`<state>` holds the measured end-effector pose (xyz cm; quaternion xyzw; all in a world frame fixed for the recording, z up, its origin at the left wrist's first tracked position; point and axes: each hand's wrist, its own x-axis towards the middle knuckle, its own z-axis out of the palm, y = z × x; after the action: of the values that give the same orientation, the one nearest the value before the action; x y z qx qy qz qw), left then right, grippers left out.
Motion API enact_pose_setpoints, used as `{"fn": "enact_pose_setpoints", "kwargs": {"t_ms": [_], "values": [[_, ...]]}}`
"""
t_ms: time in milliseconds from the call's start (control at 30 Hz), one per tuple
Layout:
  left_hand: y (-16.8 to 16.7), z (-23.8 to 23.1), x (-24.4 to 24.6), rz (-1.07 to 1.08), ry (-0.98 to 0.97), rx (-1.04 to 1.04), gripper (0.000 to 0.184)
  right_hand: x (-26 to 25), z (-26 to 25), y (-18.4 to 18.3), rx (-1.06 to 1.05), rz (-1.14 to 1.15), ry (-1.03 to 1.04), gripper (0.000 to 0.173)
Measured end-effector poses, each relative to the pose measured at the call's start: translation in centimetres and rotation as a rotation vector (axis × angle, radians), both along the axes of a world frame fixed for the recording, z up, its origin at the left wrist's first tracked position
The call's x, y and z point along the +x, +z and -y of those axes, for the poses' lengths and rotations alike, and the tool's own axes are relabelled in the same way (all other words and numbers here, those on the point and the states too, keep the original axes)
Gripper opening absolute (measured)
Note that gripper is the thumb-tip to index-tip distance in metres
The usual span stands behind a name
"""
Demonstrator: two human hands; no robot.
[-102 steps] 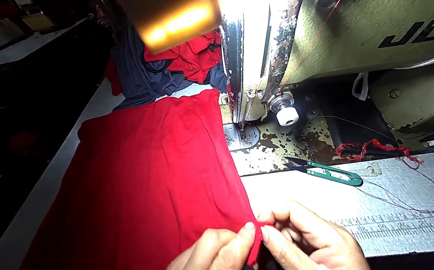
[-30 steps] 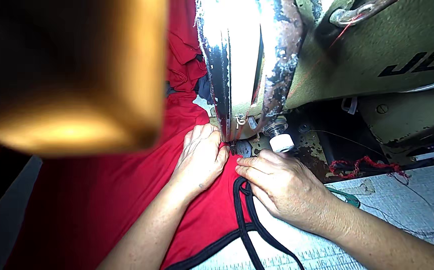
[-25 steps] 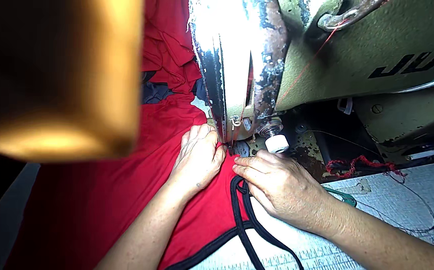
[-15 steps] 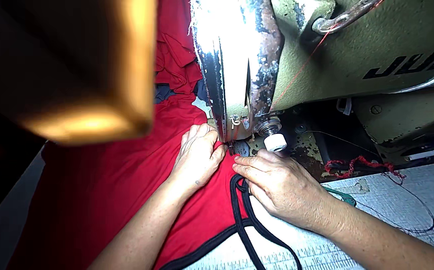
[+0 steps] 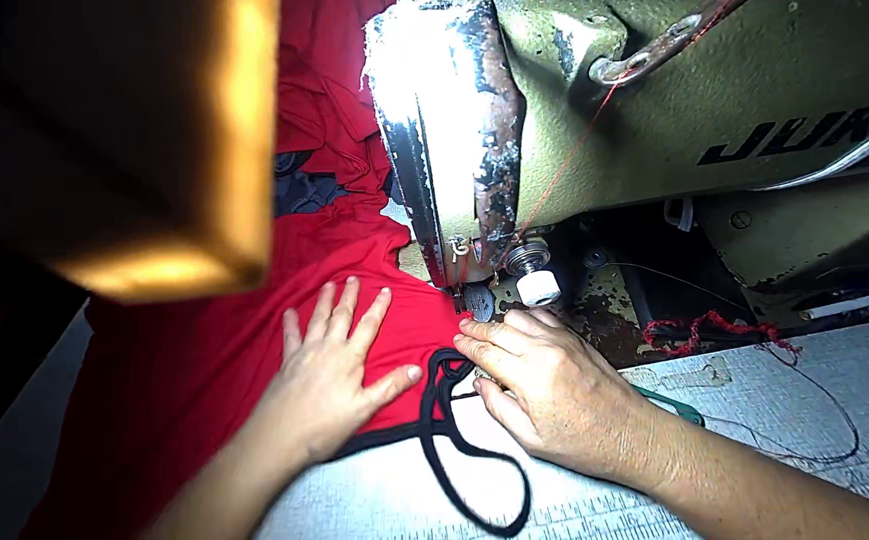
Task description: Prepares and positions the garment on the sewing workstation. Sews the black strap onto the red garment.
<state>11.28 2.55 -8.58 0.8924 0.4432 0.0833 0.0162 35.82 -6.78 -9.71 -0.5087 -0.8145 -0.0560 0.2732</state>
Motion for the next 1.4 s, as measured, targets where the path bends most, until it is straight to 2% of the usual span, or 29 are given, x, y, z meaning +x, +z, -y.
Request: {"fn": "enact_pose_setpoints", "kwargs": {"t_ms": [100, 200, 233, 333, 400, 467, 533, 600, 667, 767, 867, 900, 967, 1067, 1133, 1200, 1300, 1400], "values": [[0.9, -6.3, -2.1, -0.060, -0.307, -0.035, 0.093, -0.1, -0.1, -0.2, 0.025, -0.009, -0.011, 0.035], [2.5, -9.1, -1.4, -0.172, -0.454, 0.046, 0.091, 0.0, -0.1, -0.2, 0.043, -0.009, -0.014, 0.033], [3.2, -8.7, -0.5, -0.164, -0.457, 0.080, 0.086, 0.0, -0.1, -0.2, 0.044, -0.008, -0.013, 0.034], [4.4, -5.1, 2.7, 0.014, -0.399, 0.167, 0.050, 0.0, -0.2, -0.2, 0.023, -0.026, -0.009, 0.033], [3.5, -1.9, 4.3, 0.191, -0.334, 0.046, 0.032, 0.1, -0.2, -0.2, 0.010, -0.047, -0.006, 0.031], [1.4, 0.0, 5.2, 0.319, -0.261, -0.088, 0.022, 0.4, -0.3, 0.0, -0.023, -0.061, -0.049, 0.026], [-0.1, 0.6, 5.3, 0.411, -0.232, -0.135, 0.017, 0.7, -0.4, 0.3, -0.032, -0.061, -0.173, 0.018], [-0.2, 0.4, 5.2, 0.446, -0.219, -0.176, 0.017, 1.4, -0.7, 0.2, 0.028, -0.061, -0.303, 0.017], [0.2, 0.3, 5.1, 0.441, -0.206, -0.208, 0.020, 1.7, -0.9, 0.0, 0.071, -0.125, -0.343, 0.019], [0.6, 0.1, 5.1, 0.453, -0.184, -0.273, 0.026, 1.1, -1.0, 0.3, 0.063, -0.180, -0.186, 0.022], [0.8, -0.2, 5.2, 0.475, -0.149, -0.360, 0.033, 0.5, -1.2, 0.2, -0.047, -0.110, 0.012, 0.028], [0.8, -0.2, 5.3, 0.466, -0.138, -0.363, 0.032, 0.5, -1.3, 0.1, -0.064, -0.084, 0.021, 0.025], [0.9, -0.2, 5.5, 0.437, -0.111, -0.368, 0.029, 0.6, -1.2, 0.4, -0.088, -0.082, -0.045, 0.016], [0.9, -0.2, 5.4, 0.427, -0.142, -0.335, 0.019, 1.1, -1.3, 0.5, -0.011, -0.143, -0.277, 0.018], [0.7, -0.4, 5.4, 0.441, -0.184, -0.301, 0.011, 1.5, -1.5, 0.2, 0.059, -0.229, -0.345, 0.021], [0.6, -0.5, 5.3, 0.501, -0.198, -0.308, 0.007, 1.6, -1.4, 0.1, 0.086, -0.235, -0.238, 0.019], [0.6, -0.8, 5.2, 0.626, -0.228, -0.361, 0.013, 1.0, -1.2, 0.4, 0.020, -0.140, 0.051, 0.023], [0.6, -0.8, 5.2, 0.663, -0.210, -0.371, 0.015, 0.8, -1.2, 0.1, -0.021, -0.029, 0.080, 0.030]]}}
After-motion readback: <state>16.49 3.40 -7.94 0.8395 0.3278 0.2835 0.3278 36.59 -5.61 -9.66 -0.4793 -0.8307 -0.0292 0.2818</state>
